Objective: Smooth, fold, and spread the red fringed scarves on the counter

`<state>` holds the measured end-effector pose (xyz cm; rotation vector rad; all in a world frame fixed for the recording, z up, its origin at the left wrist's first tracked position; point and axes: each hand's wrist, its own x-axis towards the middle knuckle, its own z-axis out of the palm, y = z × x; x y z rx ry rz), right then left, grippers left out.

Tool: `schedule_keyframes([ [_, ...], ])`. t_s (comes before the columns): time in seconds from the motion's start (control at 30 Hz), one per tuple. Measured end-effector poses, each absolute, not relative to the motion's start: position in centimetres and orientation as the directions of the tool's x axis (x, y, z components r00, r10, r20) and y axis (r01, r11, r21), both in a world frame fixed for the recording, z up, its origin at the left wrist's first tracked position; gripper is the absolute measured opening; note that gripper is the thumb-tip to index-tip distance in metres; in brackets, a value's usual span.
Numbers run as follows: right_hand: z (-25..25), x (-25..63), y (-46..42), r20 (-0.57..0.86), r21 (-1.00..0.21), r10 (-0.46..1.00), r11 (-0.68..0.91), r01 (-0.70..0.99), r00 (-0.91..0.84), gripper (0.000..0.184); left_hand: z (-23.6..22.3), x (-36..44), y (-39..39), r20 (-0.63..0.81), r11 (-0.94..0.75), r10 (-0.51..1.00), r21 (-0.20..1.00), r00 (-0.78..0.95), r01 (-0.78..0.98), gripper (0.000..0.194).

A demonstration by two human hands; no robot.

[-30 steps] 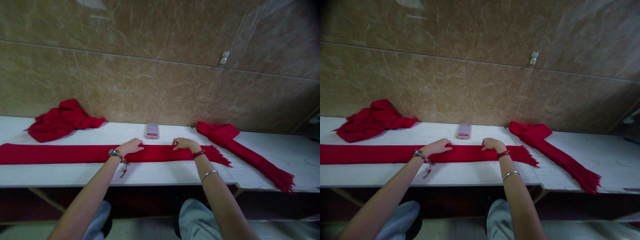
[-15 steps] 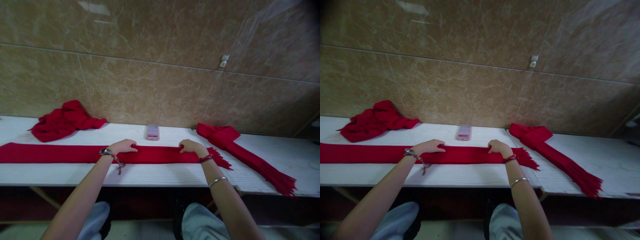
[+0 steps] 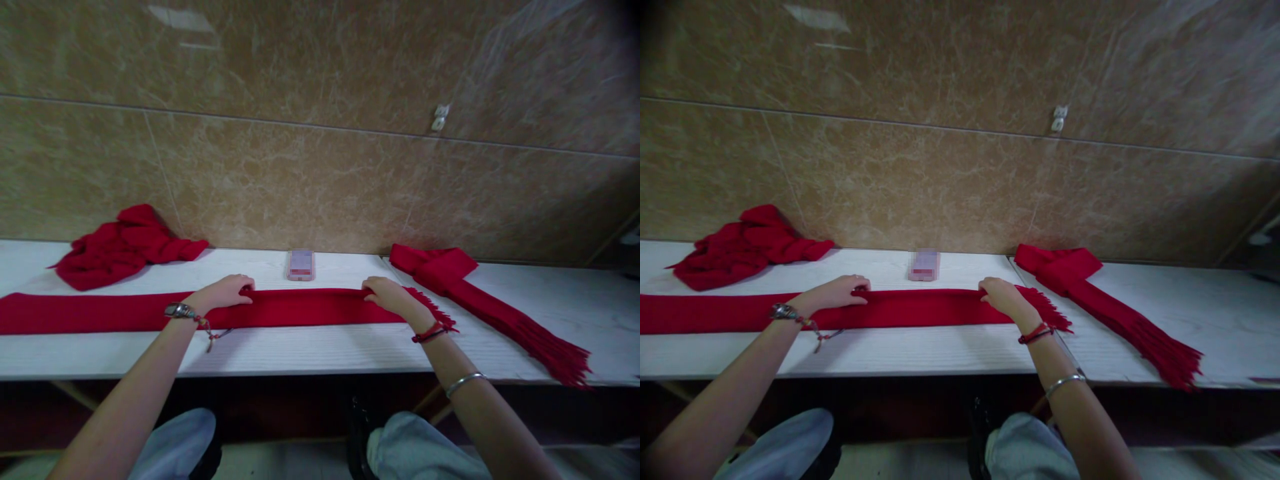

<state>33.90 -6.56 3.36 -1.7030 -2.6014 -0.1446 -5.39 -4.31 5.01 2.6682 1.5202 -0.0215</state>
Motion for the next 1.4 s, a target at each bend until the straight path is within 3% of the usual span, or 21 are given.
schedule_keyframes([
  [0.23,2.5,34.9,-6.5,0.008,0.045,0.932,0.362,0.931,-0.363,0.019,4.3,-6.8,-4.0,-0.135,-0.447,0.884,0.035,0.447,0.894,0.034],
  [0.37,3.4,34.4,-6.7,0.051,0.087,0.951,0.301,0.95,-0.306,0.017,5.0,-6.9,-4.2,-0.08,-0.485,0.872,-0.001,0.483,0.875,0.024],
  [0.53,4.9,33.3,-6.3,0.211,0.161,0.965,0.126,0.979,-0.159,0.018,5.6,-6.3,-4.0,0.088,-0.468,0.876,-0.079,0.474,0.88,0.018],
  [0.6,4.9,32.9,-6.0,0.173,0.167,0.976,0.105,0.98,-0.134,0.021,5.3,-6.3,-3.8,0.046,-0.442,0.894,-0.072,0.446,0.894,0.022],
  [0.77,3.4,32.9,-5.5,0.044,0.147,0.987,0.148,0.978,-0.156,0.023,4.0,-7.4,-3.8,-0.114,-0.37,0.924,-0.036,0.364,0.928,0.038],
  [0.9,2.8,33.0,-5.3,0.036,0.125,0.977,0.206,0.97,-0.212,0.028,3.3,-8.7,-3.5,-0.099,-0.354,0.931,-0.001,0.352,0.935,0.04],
  [1.07,2.9,30.7,-3.9,-0.017,0.011,0.936,0.351,0.936,-0.351,0.036,2.9,-9.4,-2.9,-0.104,-0.359,0.929,-0.017,0.356,0.933,0.04],
  [1.4,2.4,29.6,-2.0,-0.058,-0.017,0.948,0.312,0.95,-0.313,0.025,2.9,-12.0,-3.8,-0.101,-0.273,0.959,-0.083,0.265,0.958,0.037],
])
